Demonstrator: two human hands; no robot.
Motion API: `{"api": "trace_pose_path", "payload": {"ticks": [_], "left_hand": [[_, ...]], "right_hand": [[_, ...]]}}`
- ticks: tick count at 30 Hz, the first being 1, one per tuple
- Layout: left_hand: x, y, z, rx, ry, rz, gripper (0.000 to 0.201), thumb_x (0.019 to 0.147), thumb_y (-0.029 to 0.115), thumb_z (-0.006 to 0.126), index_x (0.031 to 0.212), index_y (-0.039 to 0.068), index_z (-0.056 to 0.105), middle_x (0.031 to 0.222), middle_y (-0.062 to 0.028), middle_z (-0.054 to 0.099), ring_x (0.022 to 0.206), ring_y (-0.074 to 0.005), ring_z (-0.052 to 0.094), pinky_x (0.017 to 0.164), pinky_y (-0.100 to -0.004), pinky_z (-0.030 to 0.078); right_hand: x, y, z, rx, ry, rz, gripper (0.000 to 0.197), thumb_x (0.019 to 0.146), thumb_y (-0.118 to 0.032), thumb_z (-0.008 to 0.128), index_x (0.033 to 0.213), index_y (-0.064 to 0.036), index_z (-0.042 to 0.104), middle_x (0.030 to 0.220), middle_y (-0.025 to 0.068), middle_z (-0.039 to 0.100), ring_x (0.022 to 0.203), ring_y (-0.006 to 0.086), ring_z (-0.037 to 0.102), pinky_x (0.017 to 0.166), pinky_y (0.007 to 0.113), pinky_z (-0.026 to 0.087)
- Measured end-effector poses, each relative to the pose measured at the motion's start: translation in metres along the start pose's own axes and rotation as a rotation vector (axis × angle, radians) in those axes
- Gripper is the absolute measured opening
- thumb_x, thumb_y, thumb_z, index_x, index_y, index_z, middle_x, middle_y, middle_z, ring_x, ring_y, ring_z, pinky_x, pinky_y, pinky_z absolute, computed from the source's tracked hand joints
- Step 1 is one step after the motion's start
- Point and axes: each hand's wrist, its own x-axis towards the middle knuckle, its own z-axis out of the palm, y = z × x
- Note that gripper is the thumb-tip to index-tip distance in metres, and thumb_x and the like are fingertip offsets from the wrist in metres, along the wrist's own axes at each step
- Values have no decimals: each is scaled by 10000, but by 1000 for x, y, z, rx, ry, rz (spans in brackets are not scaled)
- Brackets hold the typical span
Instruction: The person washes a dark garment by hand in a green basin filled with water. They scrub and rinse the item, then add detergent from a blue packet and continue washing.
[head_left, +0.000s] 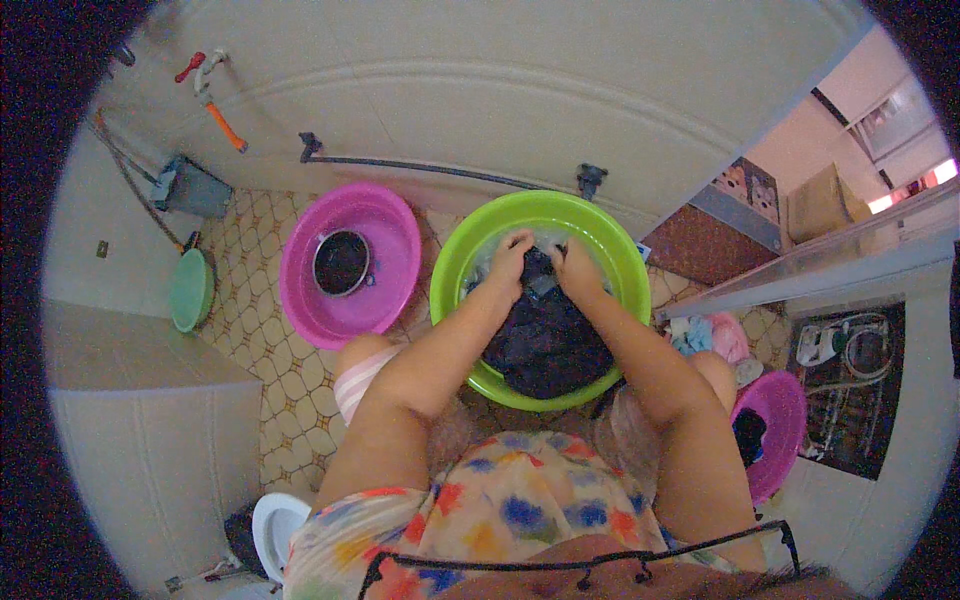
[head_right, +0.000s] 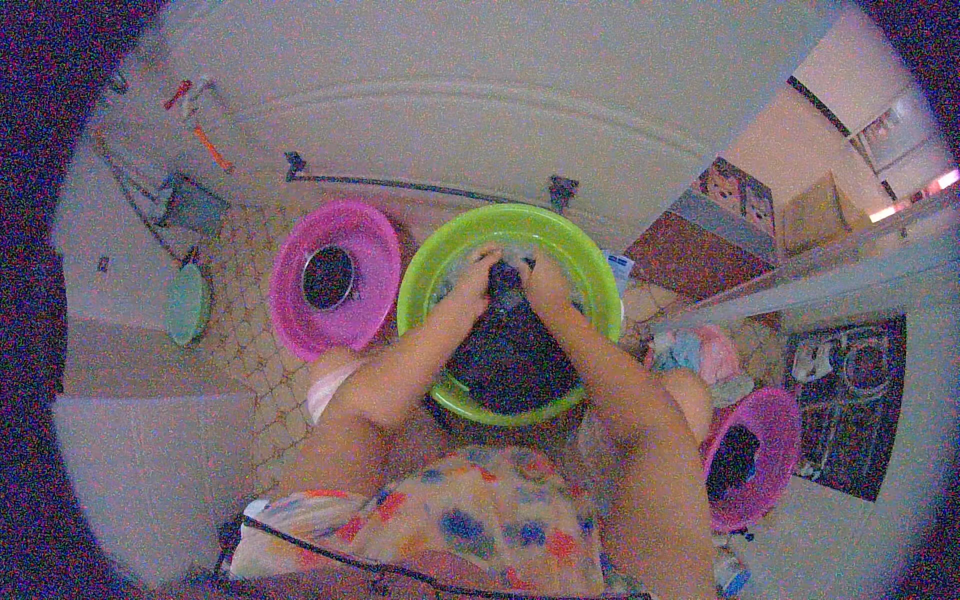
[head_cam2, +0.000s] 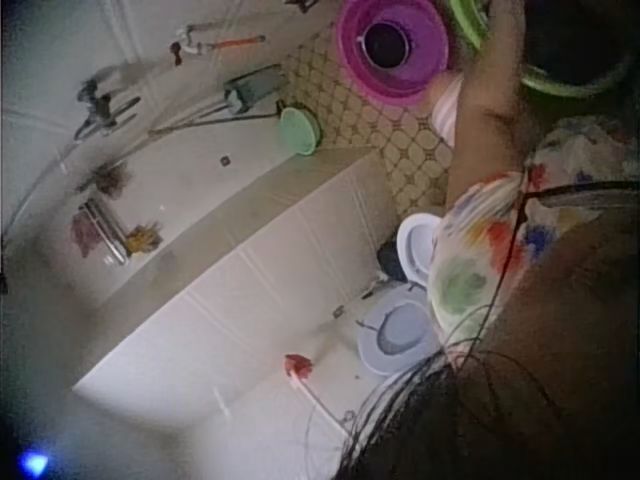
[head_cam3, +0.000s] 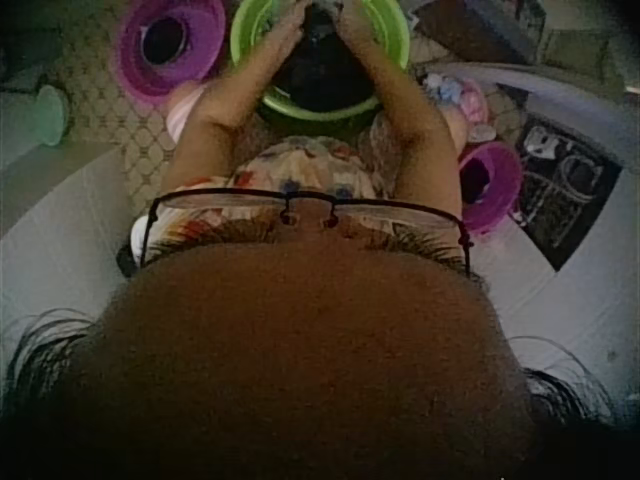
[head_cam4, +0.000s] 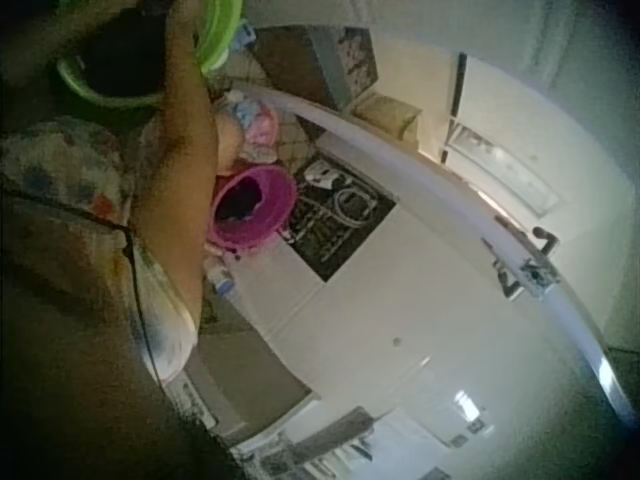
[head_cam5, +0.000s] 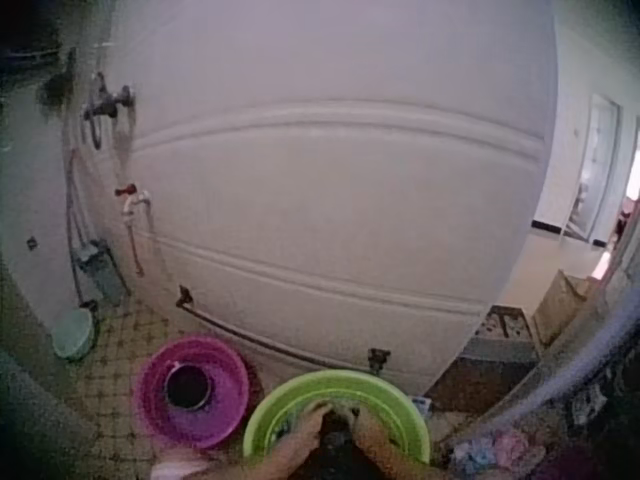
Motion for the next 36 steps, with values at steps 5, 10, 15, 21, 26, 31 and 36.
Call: {"api": "trace_pose_path", "payload": {"ticks": [5, 10, 15, 21, 26, 31, 36], "left_hand": [[-10, 9, -4, 49, 47, -31, 207, 822, 53, 501, 1005, 125, 566, 937, -93, 562, 826, -213, 537, 724, -352, 463], [-8, -7, 3, -107, 86, -30, 208, 879, 186, 474, 1063, 112, 538, 1014, -101, 553, 927, -239, 527, 781, -386, 457], [-35, 18, 12, -254, -167, -435, 352, 843, 407, 518, 1075, 143, 520, 1041, -93, 541, 938, -249, 523, 810, -404, 439], [-55, 24, 9, 115, -390, 91, 483, 807, 516, 515, 1105, 137, 517, 1108, -96, 521, 1007, -253, 500, 854, -417, 410], [-7, -13, 0, -140, -172, -317, 465, 837, 504, 470, 1107, 130, 529, 1124, -111, 526, 1023, -240, 502, 846, -377, 407], [0, -10, 0, -167, 8, -217, 278, 876, 365, 467, 995, 129, 551, 933, -97, 577, 917, -218, 546, 784, -345, 437], [11, -6, -6, 47, -37, -56, 175, 791, 74, 549, 966, 79, 541, 849, -117, 570, 750, -236, 570, 638, -380, 491]], "right_hand": [[0, 44, 21, -76, -515, -256, 314, 798, -276, 567, 927, 9, 552, 913, 232, 590, 847, 402, 559, 741, 448, 436], [1, 42, 42, 33, -42, 123, 389, 788, -288, 587, 1038, 6, 540, 913, 240, 588, 893, 383, 556, 760, 424, 436], [-15, -18, 20, 338, -109, 129, 388, 806, -320, 570, 1019, -1, 511, 909, 254, 573, 864, 412, 552, 736, 418, 436], [-35, -73, -32, 231, -217, -81, 284, 824, -286, 541, 878, -10, 504, 848, 221, 580, 802, 389, 562, 682, 441, 431], [-14, -46, -22, -127, -195, -232, 252, 857, -269, 483, 841, -18, 506, 806, 209, 569, 766, 393, 547, 648, 470, 419], [0, -15, -15, 171, 44, -126, 258, 904, -256, 407, 890, -14, 495, 807, 233, 557, 775, 422, 528, 661, 473, 413], [0, 18, 11, 13, -117, 15, 314, 828, -287, 535, 966, -9, 493, 869, 261, 562, 829, 433, 533, 714, 474, 417]]}}
